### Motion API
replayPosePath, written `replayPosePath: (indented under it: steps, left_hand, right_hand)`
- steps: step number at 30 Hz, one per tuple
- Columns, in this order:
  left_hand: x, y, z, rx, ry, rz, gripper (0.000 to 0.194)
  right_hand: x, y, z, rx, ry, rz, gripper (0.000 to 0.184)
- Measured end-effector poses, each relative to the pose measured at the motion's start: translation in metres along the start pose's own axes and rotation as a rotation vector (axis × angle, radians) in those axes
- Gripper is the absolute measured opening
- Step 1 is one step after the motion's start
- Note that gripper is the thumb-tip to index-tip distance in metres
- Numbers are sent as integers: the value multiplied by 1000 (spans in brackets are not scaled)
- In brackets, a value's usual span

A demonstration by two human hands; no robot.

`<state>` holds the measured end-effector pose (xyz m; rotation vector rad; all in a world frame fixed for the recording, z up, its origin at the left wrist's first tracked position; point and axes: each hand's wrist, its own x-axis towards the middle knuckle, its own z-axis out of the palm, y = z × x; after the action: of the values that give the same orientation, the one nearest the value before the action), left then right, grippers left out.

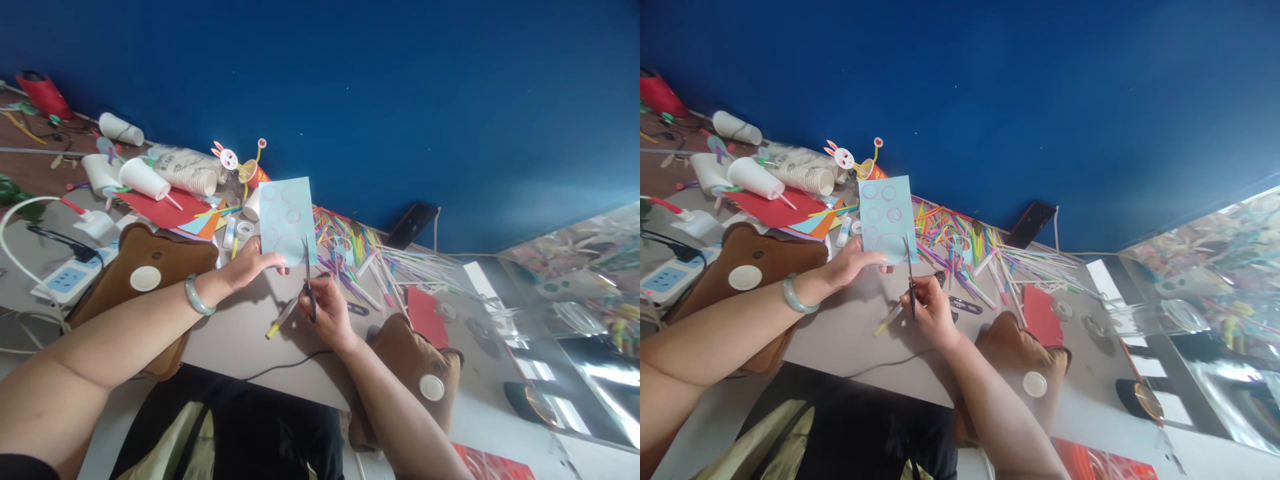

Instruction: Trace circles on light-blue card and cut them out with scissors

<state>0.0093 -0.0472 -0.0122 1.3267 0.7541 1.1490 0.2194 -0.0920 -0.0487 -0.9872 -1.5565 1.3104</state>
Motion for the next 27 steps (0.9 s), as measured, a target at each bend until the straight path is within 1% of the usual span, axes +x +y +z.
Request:
replayPosePath:
  steps: [7,16,23,27]
  left_hand:
    - [2,-6,-2,-42,25,5,19]
    - [2,-2,-1,-59,50,5,19]
    - [3,-7,-3,-131,77,-5,15]
    - [5,-8,-3,-180,104,-29,17]
  right_hand:
    - [0,2,-1,-13,3,9,42]
    - [0,3,-1,-6,-2,15,41]
    - [0,2,-1,-11,-3,27,44]
    - [1,1,0,-1,5,32,44]
